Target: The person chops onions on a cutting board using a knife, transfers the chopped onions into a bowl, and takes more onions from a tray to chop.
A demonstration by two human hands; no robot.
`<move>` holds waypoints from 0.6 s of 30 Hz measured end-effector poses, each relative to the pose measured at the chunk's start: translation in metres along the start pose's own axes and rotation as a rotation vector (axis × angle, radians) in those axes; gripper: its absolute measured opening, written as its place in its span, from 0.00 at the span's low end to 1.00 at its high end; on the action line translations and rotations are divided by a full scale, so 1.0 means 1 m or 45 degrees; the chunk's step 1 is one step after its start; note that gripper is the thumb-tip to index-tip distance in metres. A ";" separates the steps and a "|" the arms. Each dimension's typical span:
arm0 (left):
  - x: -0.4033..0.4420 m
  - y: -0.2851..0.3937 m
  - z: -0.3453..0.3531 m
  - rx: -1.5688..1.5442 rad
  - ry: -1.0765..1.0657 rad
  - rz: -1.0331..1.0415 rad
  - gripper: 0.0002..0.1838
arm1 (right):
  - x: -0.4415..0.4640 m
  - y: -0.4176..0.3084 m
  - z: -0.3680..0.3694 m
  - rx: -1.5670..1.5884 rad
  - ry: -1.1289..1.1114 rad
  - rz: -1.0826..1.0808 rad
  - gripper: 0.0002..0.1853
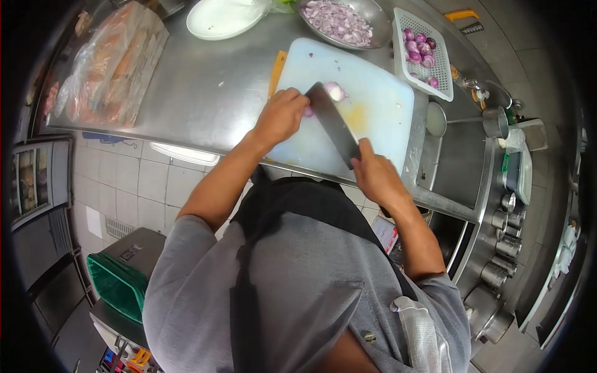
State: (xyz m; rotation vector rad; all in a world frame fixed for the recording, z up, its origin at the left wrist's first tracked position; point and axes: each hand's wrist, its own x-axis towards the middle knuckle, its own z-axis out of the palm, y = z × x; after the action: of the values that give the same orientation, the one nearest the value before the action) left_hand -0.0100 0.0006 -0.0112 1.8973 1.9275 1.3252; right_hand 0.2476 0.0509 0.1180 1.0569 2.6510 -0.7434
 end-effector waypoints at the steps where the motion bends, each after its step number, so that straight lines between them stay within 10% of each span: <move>1: -0.002 0.000 0.000 -0.013 -0.005 0.001 0.07 | 0.001 0.003 0.013 0.006 0.001 0.022 0.12; 18: -0.007 -0.007 0.002 -0.025 0.061 0.080 0.09 | -0.008 -0.012 -0.009 -0.017 -0.002 0.031 0.13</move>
State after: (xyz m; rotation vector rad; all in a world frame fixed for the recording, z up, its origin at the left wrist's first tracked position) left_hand -0.0128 -0.0036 -0.0203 1.9495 1.8837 1.4145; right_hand 0.2452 0.0437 0.1333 1.0832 2.6329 -0.7207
